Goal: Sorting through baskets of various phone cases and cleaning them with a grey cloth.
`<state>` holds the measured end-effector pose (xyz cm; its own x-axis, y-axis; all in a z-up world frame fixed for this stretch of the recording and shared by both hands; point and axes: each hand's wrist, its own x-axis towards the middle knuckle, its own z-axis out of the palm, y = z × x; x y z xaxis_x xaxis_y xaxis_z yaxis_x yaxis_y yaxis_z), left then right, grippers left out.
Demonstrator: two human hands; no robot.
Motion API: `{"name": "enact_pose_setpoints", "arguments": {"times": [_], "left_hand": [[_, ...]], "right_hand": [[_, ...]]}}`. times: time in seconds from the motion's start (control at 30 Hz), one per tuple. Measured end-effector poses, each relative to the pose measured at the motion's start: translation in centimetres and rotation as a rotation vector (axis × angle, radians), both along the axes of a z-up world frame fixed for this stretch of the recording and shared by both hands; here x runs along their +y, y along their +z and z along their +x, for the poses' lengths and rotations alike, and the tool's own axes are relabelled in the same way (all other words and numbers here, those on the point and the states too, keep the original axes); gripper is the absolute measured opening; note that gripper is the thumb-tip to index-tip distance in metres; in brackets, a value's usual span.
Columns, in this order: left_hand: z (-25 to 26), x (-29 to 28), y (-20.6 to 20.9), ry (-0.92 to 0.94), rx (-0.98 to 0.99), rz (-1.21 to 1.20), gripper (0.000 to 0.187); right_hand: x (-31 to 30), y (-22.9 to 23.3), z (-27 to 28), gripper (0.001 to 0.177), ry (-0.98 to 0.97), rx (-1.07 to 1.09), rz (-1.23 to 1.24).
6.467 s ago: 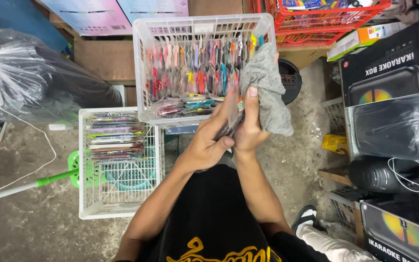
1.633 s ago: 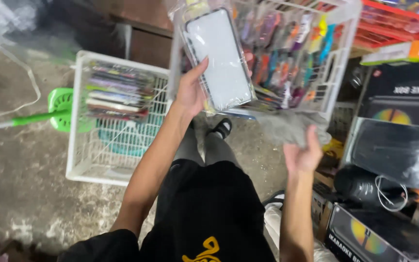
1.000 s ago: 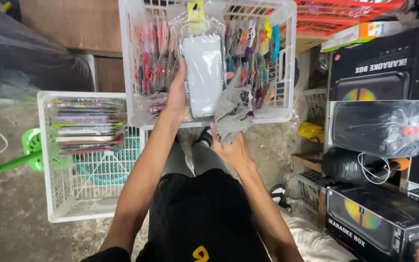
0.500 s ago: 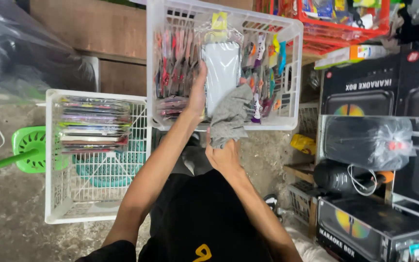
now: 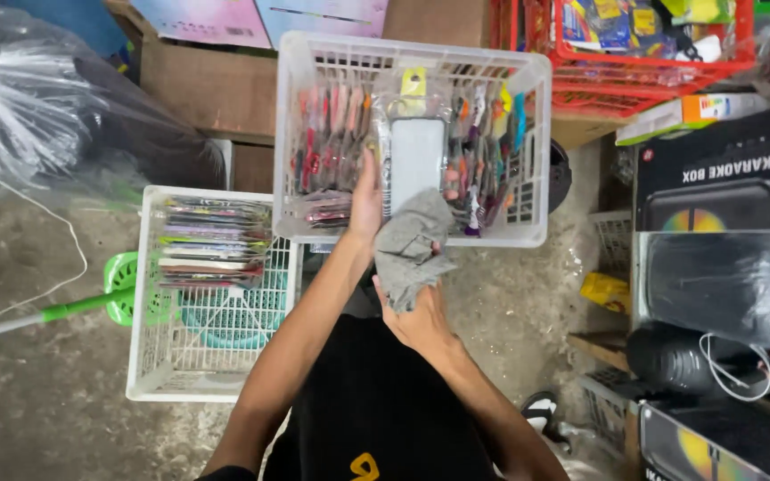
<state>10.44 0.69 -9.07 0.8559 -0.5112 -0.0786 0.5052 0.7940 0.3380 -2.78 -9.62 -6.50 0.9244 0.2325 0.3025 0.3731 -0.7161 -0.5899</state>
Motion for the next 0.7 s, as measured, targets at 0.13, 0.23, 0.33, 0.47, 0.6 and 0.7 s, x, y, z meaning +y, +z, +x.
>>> {"name": "enact_pose_setpoints", "arguments": {"times": [0.13, 0.23, 0.33, 0.47, 0.6, 0.7], "left_hand": [[-1.3, -0.8, 0.2, -0.081, 0.048, -0.073, 0.094], [-1.9, -1.4, 0.2, -0.081, 0.048, -0.009, 0.094], [-2.8, -1.8, 0.4, -0.077, 0.066, 0.026, 0.095], [-2.7, -2.0, 0.9, -0.087, 0.050, -0.048, 0.096], [-3.0, -2.2, 1.3, -0.070, 0.100, -0.012, 0.098], [-2.8, -2.4, 1.2, -0.104, 0.042, -0.065, 0.098]], "right_hand": [[-0.8, 0.5, -1.3, 0.036, -0.039, -0.011, 0.019], [-1.1, 0.5, -1.8, 0.034, -0.017, -0.013, 0.009], [-1.3, 0.6, -2.5, 0.030, -0.021, 0.124, 0.115], [-1.4, 1.7, -1.6, 0.031, -0.006, 0.014, 0.108], [-1.6, 1.0, -1.7, 0.031, -0.002, -0.069, 0.106], [-1.8, 1.3, -1.3, 0.031, 0.026, -0.053, 0.114]]}}
